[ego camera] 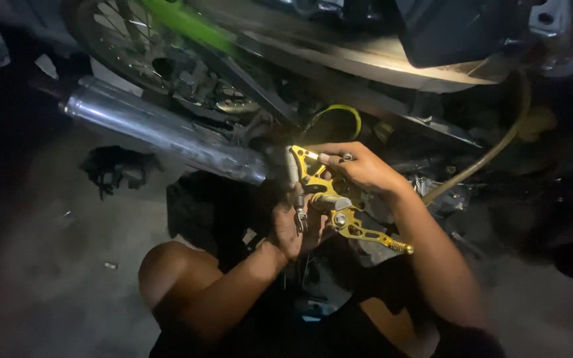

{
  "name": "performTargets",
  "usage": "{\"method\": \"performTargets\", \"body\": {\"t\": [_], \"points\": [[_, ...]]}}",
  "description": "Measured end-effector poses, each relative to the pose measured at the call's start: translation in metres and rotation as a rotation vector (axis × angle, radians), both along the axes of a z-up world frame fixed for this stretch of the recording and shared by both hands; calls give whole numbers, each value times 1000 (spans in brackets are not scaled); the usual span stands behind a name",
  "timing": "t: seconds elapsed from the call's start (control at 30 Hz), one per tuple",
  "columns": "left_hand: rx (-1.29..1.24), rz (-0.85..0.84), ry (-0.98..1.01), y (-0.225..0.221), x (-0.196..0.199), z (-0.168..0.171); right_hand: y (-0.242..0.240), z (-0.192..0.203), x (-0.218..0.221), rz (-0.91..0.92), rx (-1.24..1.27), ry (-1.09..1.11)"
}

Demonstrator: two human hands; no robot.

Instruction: Installing a gold-colored rearset assembly onto a motorcycle using a wrench.

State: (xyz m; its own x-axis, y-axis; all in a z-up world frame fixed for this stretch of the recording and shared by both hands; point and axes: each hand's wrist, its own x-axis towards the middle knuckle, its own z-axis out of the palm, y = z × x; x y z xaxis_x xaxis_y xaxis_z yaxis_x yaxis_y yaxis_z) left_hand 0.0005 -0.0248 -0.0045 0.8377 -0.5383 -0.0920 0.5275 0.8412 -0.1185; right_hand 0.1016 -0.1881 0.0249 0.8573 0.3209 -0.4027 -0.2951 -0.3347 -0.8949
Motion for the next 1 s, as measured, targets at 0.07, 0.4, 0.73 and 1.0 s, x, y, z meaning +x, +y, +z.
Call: {"method": "performTargets", "body": {"t": [0.07,0.4,0.73,1.0], "points": [[35,-6,-16,3,-5,13,1,7,1,30,-53,13],[125,-277,385,9,-10,-70,5,18,-12,110,-310,-240],[62,-291,473,26,10,60,-14,7,-18,-6,-331,-545],[63,-250,465,13,6,6,-1,50,-34,170,-51,-526]]}}
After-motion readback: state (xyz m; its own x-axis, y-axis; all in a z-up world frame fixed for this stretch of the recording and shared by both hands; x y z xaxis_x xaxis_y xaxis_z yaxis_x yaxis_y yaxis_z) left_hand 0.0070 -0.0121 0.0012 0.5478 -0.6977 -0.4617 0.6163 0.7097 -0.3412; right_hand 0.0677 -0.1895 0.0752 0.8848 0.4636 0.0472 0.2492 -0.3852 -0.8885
